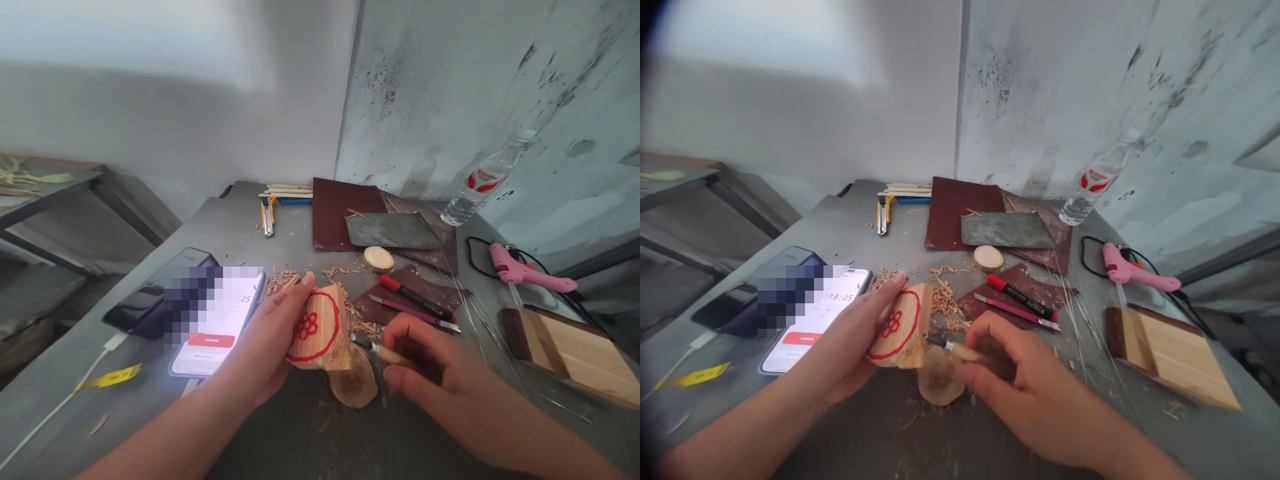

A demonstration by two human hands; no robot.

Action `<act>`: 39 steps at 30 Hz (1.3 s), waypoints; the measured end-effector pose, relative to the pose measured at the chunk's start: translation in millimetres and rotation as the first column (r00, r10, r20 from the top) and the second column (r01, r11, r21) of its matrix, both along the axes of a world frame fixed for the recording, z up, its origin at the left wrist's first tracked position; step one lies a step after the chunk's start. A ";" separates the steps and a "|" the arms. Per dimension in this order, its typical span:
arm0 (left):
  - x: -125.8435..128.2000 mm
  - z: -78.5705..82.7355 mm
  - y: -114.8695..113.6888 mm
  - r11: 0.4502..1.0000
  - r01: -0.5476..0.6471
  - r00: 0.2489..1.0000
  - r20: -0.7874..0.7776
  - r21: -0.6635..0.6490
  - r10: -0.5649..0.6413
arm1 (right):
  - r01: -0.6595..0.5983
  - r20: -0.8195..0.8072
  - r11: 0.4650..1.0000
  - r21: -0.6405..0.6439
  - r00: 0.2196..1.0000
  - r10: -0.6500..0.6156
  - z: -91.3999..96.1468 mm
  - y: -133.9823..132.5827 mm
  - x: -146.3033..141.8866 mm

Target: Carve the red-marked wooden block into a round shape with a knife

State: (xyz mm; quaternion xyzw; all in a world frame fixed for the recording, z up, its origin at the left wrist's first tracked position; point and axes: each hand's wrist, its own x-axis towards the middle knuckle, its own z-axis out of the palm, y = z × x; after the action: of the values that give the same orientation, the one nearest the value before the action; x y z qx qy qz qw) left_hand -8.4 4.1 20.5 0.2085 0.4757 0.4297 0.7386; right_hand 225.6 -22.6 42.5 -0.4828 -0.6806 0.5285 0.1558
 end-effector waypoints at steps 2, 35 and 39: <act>0.8 2.2 -3.4 1.000 0.029 0.999 0.029 -0.005 -0.029 | -0.025 0.008 0.999 -0.023 1.000 0.026 0.2 -6.3 -2.0; 3.5 -0.3 -10.6 0.993 -0.006 0.997 0.082 0.115 -0.003 | 0.174 -0.192 0.984 -0.049 0.965 -0.180 -9.2 -8.0 -2.5; 2.9 -1.4 -12.6 0.991 -0.019 0.995 0.098 0.130 0.006 | 0.152 -0.187 0.984 -0.090 0.968 -0.167 -10.4 -9.5 -2.6</act>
State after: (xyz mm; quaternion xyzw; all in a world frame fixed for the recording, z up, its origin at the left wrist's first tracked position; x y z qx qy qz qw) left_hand -5.6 -8.5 19.1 0.2324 0.4114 0.4742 0.7429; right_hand 222.9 -32.1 32.1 -0.4879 -0.6008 0.5838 0.2451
